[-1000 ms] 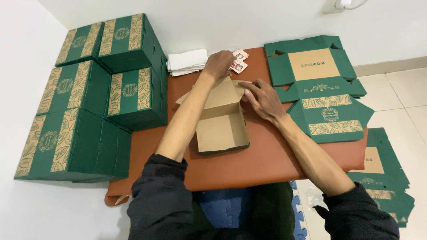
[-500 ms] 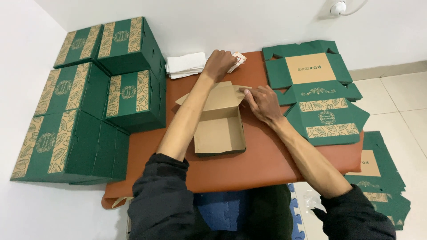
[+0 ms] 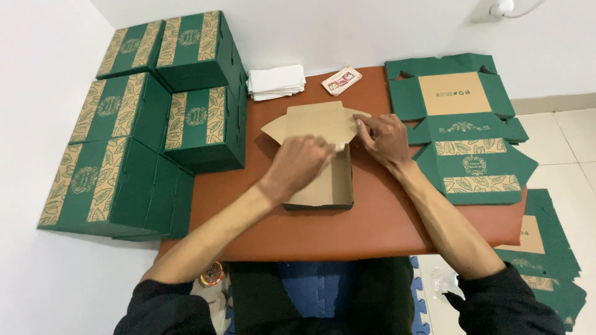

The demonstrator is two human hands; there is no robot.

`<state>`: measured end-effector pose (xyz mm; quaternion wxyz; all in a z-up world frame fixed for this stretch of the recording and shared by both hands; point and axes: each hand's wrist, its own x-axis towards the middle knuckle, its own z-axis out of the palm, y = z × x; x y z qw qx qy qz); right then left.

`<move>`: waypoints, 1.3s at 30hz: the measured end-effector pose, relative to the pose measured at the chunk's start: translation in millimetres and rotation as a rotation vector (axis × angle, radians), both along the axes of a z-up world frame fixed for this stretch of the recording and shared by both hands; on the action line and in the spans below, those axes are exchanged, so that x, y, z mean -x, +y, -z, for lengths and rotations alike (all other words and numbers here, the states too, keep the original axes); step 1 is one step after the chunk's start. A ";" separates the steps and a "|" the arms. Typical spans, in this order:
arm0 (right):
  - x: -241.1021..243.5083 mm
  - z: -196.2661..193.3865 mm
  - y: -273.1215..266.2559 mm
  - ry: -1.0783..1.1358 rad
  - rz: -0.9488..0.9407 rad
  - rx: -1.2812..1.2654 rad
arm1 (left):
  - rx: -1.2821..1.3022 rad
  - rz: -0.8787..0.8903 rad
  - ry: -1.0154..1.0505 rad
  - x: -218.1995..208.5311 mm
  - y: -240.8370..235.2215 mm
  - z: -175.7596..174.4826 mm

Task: Folding flat cardboard templates into boxes, applying stickers to the interior, and stacking the completed boxes.

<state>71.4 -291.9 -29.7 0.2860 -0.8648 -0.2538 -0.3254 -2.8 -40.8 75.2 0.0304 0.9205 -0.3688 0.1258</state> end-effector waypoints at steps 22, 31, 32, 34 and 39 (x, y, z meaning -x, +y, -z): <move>4.2 -2.7 5.3 0.018 0.013 -0.030 | 0.057 -0.541 -0.080 -339.0 114.7 185.3; 6.9 -8.0 5.5 0.019 -0.009 0.003 | 0.046 -0.571 -0.125 -310.3 104.0 144.9; 10.0 -12.4 8.3 0.016 0.014 0.013 | 0.130 -0.612 -0.154 -306.7 100.2 142.7; 12.2 -16.2 11.3 0.011 0.036 0.022 | 0.214 -0.653 -0.185 -305.9 97.8 140.8; 14.6 -18.6 12.2 0.001 0.035 0.017 | 0.282 -0.586 -0.211 -300.2 101.2 122.4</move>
